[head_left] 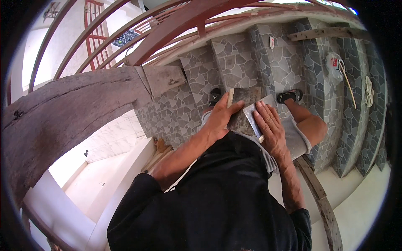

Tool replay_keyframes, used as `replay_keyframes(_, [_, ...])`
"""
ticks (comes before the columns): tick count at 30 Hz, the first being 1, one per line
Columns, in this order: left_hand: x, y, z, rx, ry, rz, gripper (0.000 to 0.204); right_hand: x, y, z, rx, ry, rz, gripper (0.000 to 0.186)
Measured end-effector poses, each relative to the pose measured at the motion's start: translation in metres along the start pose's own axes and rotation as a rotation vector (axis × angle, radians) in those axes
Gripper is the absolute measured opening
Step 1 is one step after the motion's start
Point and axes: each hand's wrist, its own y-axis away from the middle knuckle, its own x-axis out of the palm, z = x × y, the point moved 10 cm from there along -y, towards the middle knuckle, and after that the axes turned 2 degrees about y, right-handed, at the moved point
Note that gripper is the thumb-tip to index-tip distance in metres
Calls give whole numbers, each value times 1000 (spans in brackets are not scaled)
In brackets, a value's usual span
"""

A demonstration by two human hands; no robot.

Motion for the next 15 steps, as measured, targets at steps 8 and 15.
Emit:
replay_keyframes(8, [-14,-18,-9,165,-48,10,36,7,-11,-2,-16,15,-4,57])
replay_keyframes(15, [-17,-28,-22,240,-89,25,36,7,-23,-17,48,15,0,58])
